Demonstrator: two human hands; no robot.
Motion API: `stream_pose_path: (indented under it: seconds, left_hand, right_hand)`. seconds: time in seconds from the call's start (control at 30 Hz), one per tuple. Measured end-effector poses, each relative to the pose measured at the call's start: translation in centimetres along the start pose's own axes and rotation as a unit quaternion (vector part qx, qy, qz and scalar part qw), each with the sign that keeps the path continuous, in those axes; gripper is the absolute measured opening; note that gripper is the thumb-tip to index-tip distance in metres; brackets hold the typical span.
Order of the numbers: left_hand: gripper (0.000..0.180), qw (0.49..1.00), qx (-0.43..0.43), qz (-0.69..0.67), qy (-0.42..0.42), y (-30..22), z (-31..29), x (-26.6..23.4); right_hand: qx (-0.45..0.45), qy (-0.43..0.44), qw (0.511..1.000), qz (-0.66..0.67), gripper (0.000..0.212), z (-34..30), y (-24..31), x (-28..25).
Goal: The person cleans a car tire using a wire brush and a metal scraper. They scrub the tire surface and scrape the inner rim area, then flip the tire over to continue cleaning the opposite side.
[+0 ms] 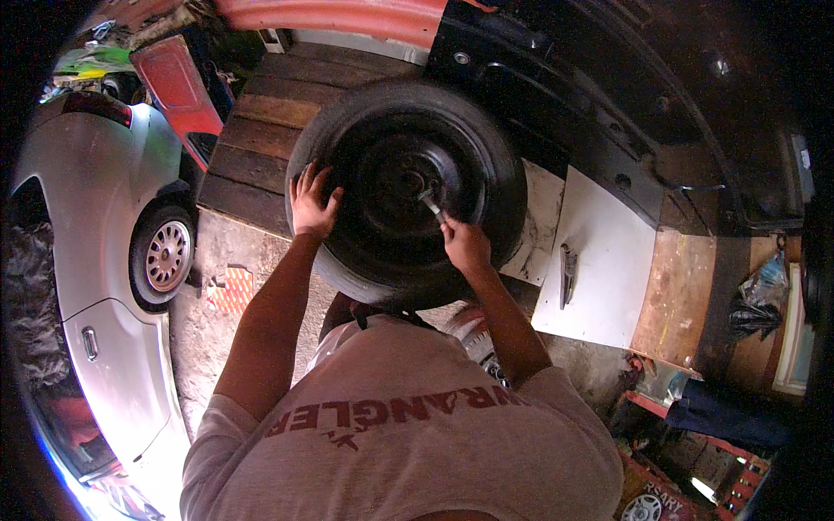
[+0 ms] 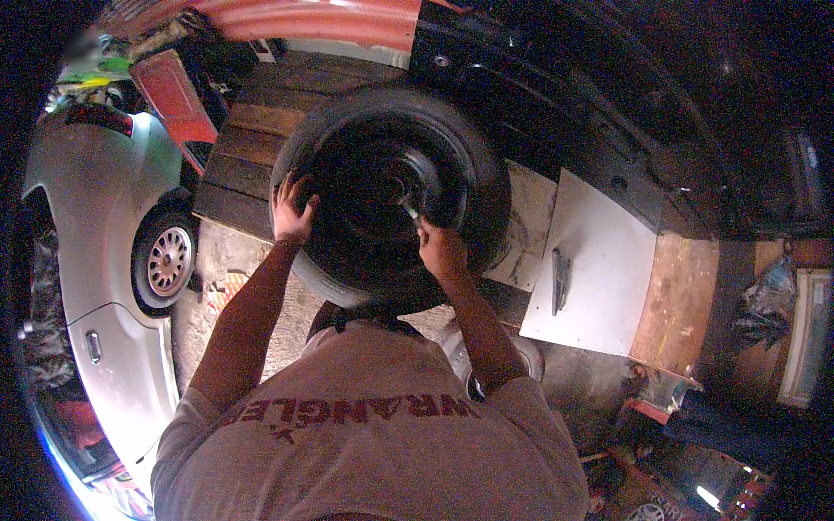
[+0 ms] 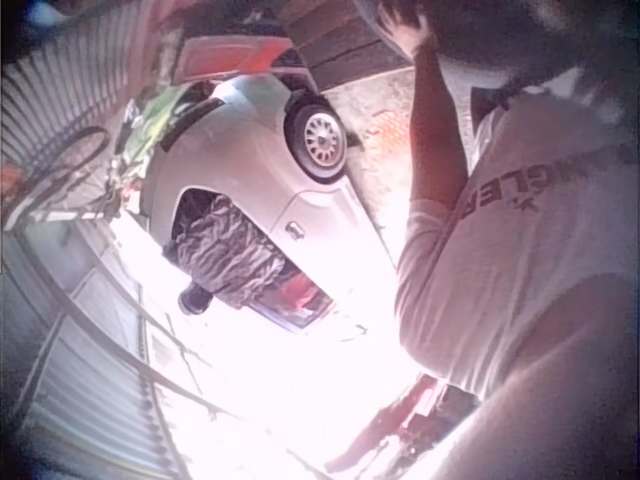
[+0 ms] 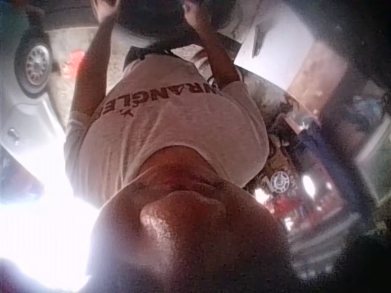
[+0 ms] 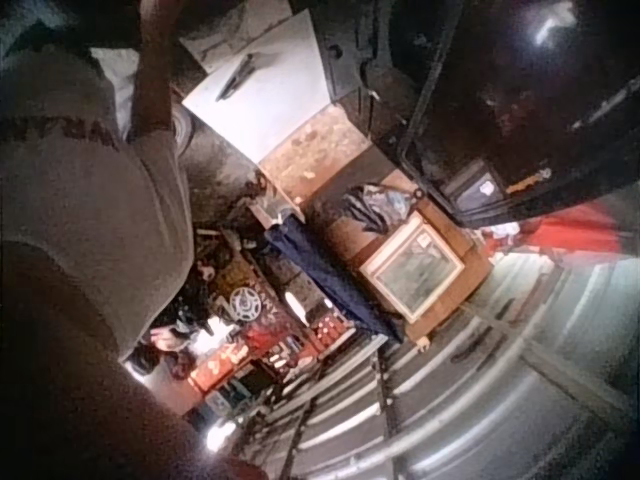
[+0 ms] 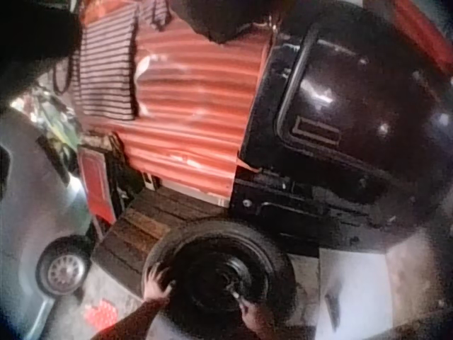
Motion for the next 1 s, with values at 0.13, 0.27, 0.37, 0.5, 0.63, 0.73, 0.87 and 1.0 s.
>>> stream_pose_path:
  seconds: [0.13,0.27,0.37,0.5,0.63,0.73,0.87,1.0]
  left_hand:
    - [0.055,1.0,-0.004,-0.006,0.001,-0.1,-0.2,0.1]
    - [0.055,1.0,0.01,-0.004,-0.007,0.1,0.0,0.4]
    - [0.055,1.0,0.007,-0.006,-0.005,0.0,-0.1,0.3]
    - [0.055,1.0,0.005,-0.006,-0.006,-0.1,-0.2,0.4]
    - [0.056,1.0,0.003,-0.002,0.007,0.1,-0.3,0.5]
    - [0.055,1.0,0.01,0.004,0.005,0.4,-0.2,0.6]
    - [0.055,1.0,-0.002,-0.004,0.013,0.2,-0.1,0.5]
    - [0.054,0.999,0.016,0.015,0.037,0.7,-0.1,0.4]
  right_hand:
    - [-0.034,-0.002,0.999,0.03,0.033,-2.2,0.5,0.5]
    - [0.011,-0.099,0.99,0.098,0.033,0.6,-1.9,0.4]
    - [-0.023,-0.08,0.996,0.023,0.034,1.3,-1.2,0.3]
    - [-0.028,0.007,0.999,0.036,0.035,-1.3,-0.2,1.0]
    - [-0.029,-0.048,0.993,0.101,0.043,-2.1,-2.1,2.7]
    - [0.039,-0.046,0.989,0.137,0.054,-2.4,-3.3,2.9]
    - [0.028,-0.077,0.979,0.188,0.06,-2.9,-3.9,2.2]
    - [0.061,-0.171,0.973,0.142,0.057,-4.4,-3.4,2.7]
Point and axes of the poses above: each hand's wrist, its own z-axis towards the middle knuckle, its own x-axis out of the palm, y = z × x, the point moved 1 cm from there along z, towards the middle knuckle, and after that the axes turned 12 degrees about -y, right-handed, at the moved point
